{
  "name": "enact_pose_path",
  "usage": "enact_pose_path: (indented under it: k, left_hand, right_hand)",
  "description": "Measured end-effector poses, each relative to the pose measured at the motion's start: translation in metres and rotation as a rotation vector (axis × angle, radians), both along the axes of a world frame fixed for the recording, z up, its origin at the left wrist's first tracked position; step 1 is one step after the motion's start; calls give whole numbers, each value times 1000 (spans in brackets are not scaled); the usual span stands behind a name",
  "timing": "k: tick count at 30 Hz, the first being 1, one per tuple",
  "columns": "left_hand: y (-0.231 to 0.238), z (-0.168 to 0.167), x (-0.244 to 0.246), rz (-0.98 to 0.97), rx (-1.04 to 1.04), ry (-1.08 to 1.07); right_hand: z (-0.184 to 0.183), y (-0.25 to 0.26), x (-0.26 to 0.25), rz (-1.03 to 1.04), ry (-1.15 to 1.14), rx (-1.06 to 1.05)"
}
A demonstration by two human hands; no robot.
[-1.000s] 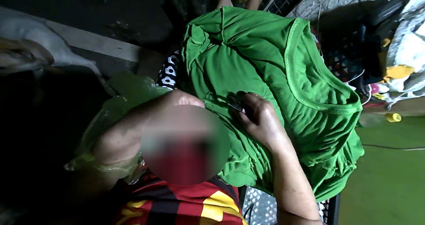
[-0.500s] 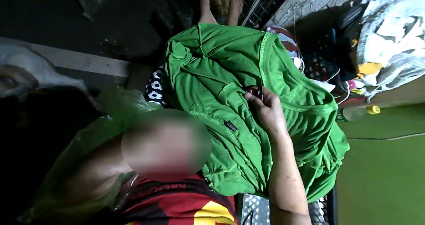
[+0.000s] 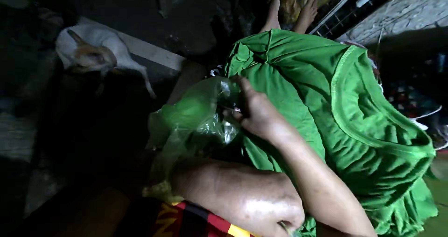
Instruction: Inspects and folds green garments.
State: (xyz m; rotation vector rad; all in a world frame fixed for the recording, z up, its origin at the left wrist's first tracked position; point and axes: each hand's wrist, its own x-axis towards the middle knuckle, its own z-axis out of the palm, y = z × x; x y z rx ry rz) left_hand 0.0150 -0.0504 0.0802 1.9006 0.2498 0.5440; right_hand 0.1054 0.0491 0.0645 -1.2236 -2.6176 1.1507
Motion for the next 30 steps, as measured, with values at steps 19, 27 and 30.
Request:
enact_pose_path:
  k: [19,27,30]
  left_hand:
    - [16,-43,-152,921,317,609]
    - [25,-25,-98,825,107,-51]
    - [31,-44,-59,812,271,130]
  right_hand:
    - [46,8,134,-318,451,352]
    - [-18,-49,126,-170,166,432]
    - [-15,-43,118,-228,169,508]
